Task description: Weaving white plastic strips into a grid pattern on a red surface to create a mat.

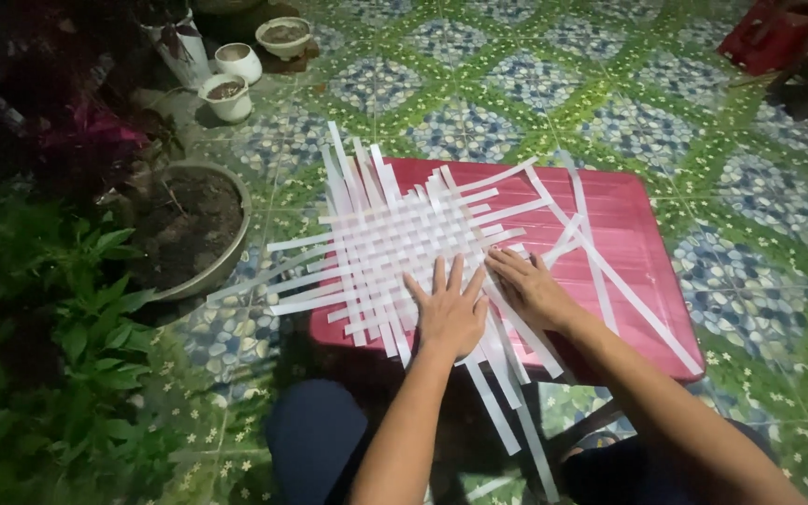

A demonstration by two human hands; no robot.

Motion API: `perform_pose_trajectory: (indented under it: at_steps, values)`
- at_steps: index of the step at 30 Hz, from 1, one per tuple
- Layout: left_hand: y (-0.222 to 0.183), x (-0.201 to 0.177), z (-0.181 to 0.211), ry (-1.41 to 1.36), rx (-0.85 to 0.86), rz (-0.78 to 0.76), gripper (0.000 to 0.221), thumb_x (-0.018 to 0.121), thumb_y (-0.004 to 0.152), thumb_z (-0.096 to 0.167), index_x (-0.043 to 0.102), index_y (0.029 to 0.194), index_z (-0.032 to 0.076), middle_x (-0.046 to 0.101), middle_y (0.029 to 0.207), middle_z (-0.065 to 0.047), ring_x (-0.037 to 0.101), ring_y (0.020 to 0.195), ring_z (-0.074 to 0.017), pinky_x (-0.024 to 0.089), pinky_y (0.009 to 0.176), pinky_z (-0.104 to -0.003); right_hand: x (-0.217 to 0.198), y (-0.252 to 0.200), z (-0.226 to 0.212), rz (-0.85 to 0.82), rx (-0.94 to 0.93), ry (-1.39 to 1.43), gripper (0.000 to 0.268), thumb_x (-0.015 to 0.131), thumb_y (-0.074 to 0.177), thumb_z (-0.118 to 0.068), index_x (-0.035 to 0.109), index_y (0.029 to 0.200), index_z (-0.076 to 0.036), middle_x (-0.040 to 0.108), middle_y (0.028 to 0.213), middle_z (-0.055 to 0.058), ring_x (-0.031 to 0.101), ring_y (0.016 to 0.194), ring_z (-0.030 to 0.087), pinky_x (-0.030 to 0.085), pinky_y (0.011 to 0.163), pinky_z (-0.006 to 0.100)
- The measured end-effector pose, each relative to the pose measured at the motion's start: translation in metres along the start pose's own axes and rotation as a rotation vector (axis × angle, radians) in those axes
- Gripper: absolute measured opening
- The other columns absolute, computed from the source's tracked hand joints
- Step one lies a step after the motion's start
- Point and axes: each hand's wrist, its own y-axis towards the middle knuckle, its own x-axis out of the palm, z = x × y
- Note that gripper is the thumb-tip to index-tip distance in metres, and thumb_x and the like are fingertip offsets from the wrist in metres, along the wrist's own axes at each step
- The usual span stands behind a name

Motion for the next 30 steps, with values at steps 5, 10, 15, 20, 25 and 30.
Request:
perform_pose_trajectory:
  at_steps: [5,10,15,20,25,30]
  values:
    - [-0.002,0.002,-0.003,-0.011,0.005,0.02,0.049,0.023,0.09,0.035,0.028,0.137,0.024,0.018,0.146,-0.009,0.009,0.135,-0.0317,-0.006,0.096,-0.07,0.0,0.01,0.009,-0.093,0.033,0.143,0.03,0.051,0.078,-0.009,0.06,0.107,-0.008,0.058,0.117,0.009,0.054,0.11,0.027,0.041,0.08,0.042]
    - [-0.002,0.011,0.003,0.033,0.128,0.157,0.047,0.032,0.09,0.024,0.031,0.135,0.011,0.029,0.14,-0.014,0.019,0.132,-0.0289,0.007,0.102,-0.062,-0.012,0.024,0.005,-0.228,0.021,-0.002,0.022,0.06,0.074,-0.02,0.066,0.095,-0.017,0.063,0.107,0.006,0.059,0.102,0.025,0.043,0.081,0.048]
    - [0.02,0.077,-0.006,-0.045,0.379,0.292,0.034,0.034,0.091,0.014,0.04,0.124,0.01,0.035,0.13,-0.016,0.03,0.128,-0.0274,0.019,0.105,-0.052,-0.024,0.038,0.008,-0.438,0.058,-0.101,0.021,0.06,0.069,-0.019,0.068,0.088,-0.023,0.062,0.111,0.001,0.058,0.104,0.022,0.03,0.095,0.056]
    - [0.008,0.086,-0.011,-0.224,0.409,0.337,0.024,0.037,0.089,0.005,0.052,0.107,0.001,0.053,0.111,-0.014,0.039,0.122,-0.0286,0.02,0.105,-0.051,-0.033,0.05,0.001,-0.362,-0.056,0.036,0.019,0.066,0.066,-0.015,0.069,0.085,-0.014,0.059,0.113,0.011,0.051,0.112,0.035,0.039,0.091,0.053]
    - [0.005,0.08,-0.008,-0.185,0.41,0.352,0.018,0.038,0.082,0.007,0.054,0.09,0.008,0.051,0.088,-0.006,0.045,0.108,-0.0238,0.021,0.104,-0.049,-0.022,0.041,0.009,-0.451,-0.132,0.151,0.014,0.048,0.082,-0.021,0.048,0.086,-0.008,0.057,0.084,0.013,0.063,0.072,0.037,0.052,0.064,0.046]
    - [0.008,0.08,-0.01,-0.163,0.419,0.394,0.014,0.04,0.08,0.007,0.054,0.084,0.009,0.05,0.081,-0.005,0.047,0.102,-0.0229,0.023,0.102,-0.05,-0.012,0.043,0.012,-0.446,-0.146,0.105,0.015,0.049,0.081,-0.022,0.047,0.087,-0.008,0.056,0.079,0.011,0.063,0.07,0.035,0.052,0.061,0.045]
